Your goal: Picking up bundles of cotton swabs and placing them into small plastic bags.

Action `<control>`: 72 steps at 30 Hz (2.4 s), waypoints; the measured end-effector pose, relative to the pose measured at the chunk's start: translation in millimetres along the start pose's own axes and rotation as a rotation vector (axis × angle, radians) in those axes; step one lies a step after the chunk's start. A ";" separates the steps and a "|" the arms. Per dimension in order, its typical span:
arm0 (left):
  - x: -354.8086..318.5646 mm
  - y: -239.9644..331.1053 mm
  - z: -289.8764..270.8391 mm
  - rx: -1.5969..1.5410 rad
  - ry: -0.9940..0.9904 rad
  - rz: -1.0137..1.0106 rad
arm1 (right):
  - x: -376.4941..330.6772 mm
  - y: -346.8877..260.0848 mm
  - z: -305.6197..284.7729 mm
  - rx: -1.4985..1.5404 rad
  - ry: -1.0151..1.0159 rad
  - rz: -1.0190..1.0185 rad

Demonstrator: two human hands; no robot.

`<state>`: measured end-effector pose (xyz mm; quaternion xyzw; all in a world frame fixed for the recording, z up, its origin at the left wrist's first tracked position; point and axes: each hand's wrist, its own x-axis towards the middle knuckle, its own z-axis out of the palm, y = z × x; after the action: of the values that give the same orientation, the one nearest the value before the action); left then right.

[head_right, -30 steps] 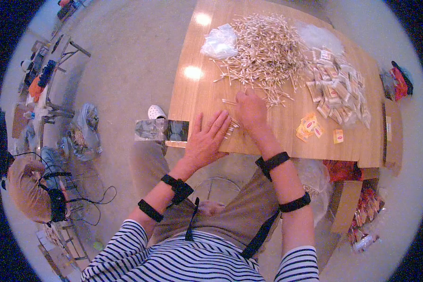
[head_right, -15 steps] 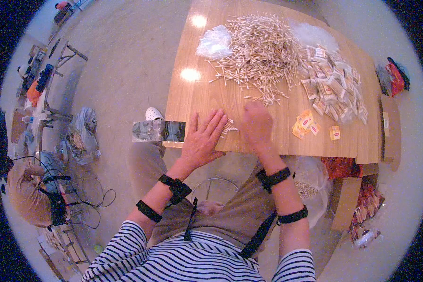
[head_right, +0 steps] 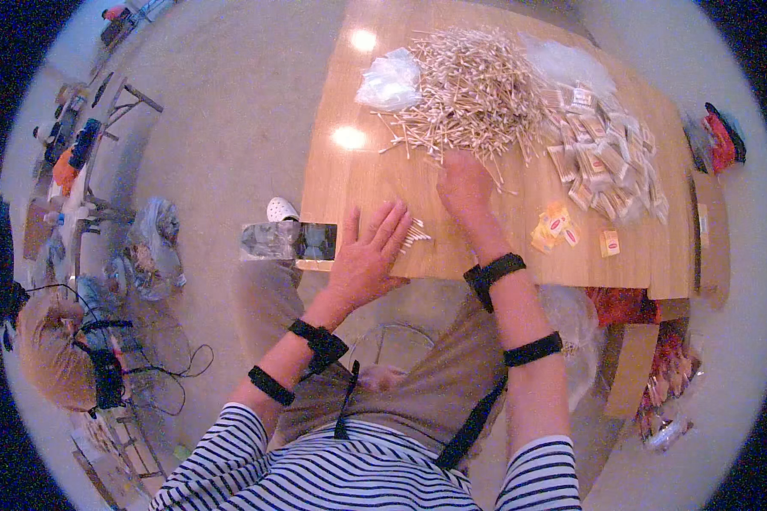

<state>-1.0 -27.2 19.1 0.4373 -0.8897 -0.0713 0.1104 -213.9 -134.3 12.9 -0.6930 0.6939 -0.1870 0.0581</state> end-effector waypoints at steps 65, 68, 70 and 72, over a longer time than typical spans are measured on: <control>0.6 -0.2 -2.1 -0.042 -0.009 -0.016 | -54.6 -34.8 -1.4 0.005 -0.066 -0.049; 0.1 0.5 -1.8 -0.048 -0.007 -0.022 | -52.8 -33.7 -1.2 0.028 -0.072 -0.073; 0.3 -0.7 -1.9 -0.044 -0.011 -0.027 | -50.2 -37.2 -3.8 0.023 -0.083 -0.086; -0.5 -1.3 -0.8 -0.054 -0.019 -0.021 | -48.6 -40.8 -5.7 -0.049 -0.132 -0.075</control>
<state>0.5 -27.5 19.5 0.4427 -0.8839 -0.1004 0.1128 -175.9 -84.2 23.4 -0.7305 0.6665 -0.1256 0.0797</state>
